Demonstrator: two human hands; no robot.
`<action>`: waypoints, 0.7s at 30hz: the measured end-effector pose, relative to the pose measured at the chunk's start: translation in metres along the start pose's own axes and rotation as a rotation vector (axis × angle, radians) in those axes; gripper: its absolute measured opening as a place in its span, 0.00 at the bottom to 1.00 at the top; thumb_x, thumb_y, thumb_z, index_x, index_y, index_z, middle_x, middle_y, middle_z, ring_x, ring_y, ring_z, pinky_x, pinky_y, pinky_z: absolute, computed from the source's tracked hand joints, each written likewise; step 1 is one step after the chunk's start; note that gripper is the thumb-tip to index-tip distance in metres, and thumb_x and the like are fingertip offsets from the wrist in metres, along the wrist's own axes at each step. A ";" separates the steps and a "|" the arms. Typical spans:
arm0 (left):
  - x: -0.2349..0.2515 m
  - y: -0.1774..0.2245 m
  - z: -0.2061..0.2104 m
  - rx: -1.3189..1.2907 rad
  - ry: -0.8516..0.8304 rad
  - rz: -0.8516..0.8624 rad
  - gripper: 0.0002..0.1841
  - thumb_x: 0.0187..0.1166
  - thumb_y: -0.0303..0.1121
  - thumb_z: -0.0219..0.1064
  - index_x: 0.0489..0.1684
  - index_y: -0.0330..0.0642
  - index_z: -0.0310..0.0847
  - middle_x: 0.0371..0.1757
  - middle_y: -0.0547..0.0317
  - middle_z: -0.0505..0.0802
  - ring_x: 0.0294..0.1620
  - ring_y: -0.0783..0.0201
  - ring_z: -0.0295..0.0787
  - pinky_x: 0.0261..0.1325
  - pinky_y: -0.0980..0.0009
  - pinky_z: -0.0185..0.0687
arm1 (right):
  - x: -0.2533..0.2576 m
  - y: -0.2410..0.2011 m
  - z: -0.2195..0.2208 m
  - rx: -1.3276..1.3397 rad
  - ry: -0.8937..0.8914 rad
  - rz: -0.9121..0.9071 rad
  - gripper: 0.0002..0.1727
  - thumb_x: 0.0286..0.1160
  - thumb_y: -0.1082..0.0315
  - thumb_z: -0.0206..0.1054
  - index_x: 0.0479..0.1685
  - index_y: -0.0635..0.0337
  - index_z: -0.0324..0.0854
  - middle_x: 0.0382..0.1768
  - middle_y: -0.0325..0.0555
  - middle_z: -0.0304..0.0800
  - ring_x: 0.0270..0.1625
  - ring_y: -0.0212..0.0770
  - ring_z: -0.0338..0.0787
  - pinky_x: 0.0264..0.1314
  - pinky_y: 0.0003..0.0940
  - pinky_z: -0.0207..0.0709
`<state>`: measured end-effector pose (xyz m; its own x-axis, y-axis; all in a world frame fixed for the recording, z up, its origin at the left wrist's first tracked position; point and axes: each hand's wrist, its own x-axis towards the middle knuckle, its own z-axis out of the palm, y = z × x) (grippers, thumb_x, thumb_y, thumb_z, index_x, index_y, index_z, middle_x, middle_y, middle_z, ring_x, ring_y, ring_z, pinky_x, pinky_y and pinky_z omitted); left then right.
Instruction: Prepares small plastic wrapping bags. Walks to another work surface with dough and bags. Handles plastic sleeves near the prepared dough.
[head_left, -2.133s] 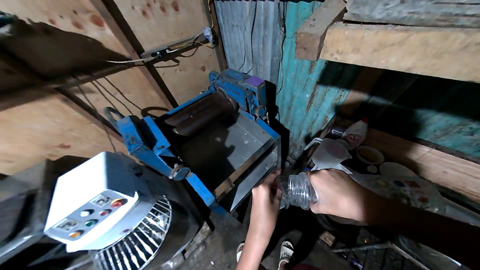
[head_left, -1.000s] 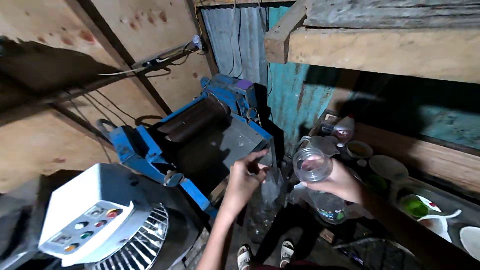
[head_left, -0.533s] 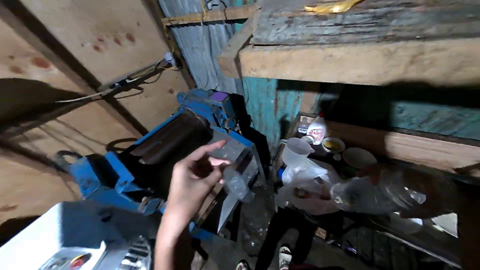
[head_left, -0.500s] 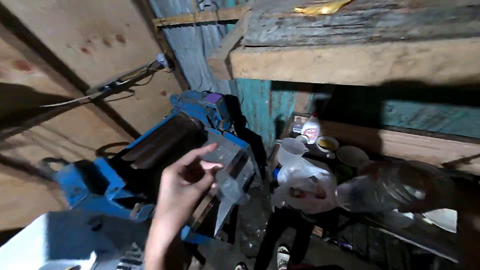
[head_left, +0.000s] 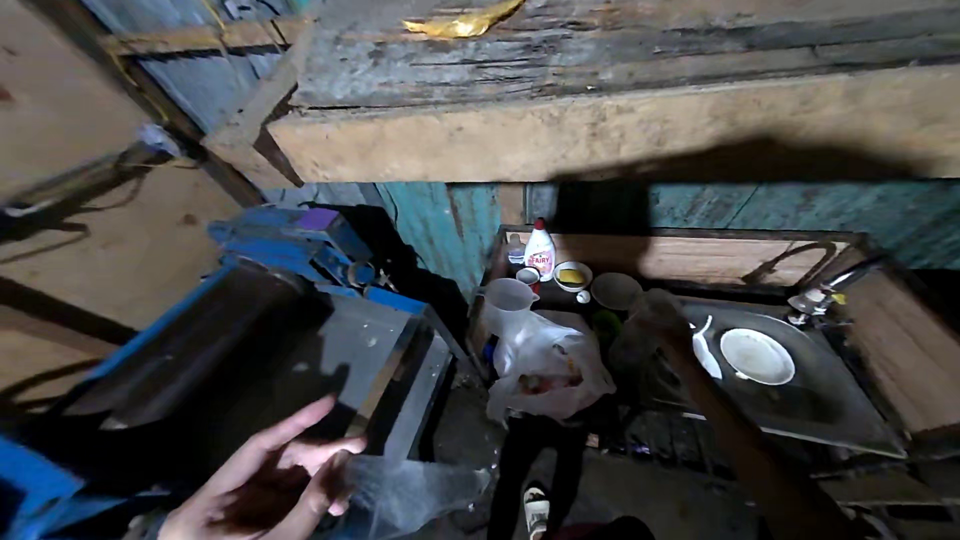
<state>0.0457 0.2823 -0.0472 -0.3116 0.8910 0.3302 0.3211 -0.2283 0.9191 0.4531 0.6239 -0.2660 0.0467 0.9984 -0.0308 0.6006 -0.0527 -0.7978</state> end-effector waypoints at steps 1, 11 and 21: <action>-0.001 0.002 0.002 -0.009 0.012 -0.003 0.29 0.71 0.17 0.70 0.73 0.49 0.76 0.44 0.76 0.98 0.33 0.76 0.94 0.35 0.79 0.91 | 0.002 0.005 0.013 -0.060 0.015 0.023 0.40 0.76 0.57 0.74 0.82 0.73 0.67 0.79 0.72 0.72 0.83 0.64 0.71 0.88 0.57 0.61; 0.006 0.032 0.008 0.019 0.173 0.026 0.25 0.68 0.25 0.77 0.67 0.55 0.84 0.38 0.66 0.98 0.26 0.73 0.92 0.31 0.80 0.89 | -0.007 0.034 0.065 0.202 0.058 0.003 0.42 0.77 0.56 0.74 0.85 0.72 0.62 0.80 0.69 0.71 0.83 0.59 0.72 0.87 0.54 0.64; 0.013 0.056 -0.026 0.142 0.385 0.086 0.28 0.64 0.17 0.72 0.62 0.57 0.76 0.33 0.67 0.96 0.24 0.72 0.91 0.28 0.79 0.88 | -0.068 0.023 0.031 0.298 0.344 -0.140 0.51 0.77 0.60 0.72 0.90 0.78 0.43 0.87 0.77 0.53 0.89 0.61 0.61 0.90 0.43 0.59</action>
<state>0.0362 0.2705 0.0138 -0.5816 0.6529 0.4853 0.4725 -0.2146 0.8548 0.4389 0.5553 -0.3012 0.2738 0.9287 0.2501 0.3672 0.1394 -0.9196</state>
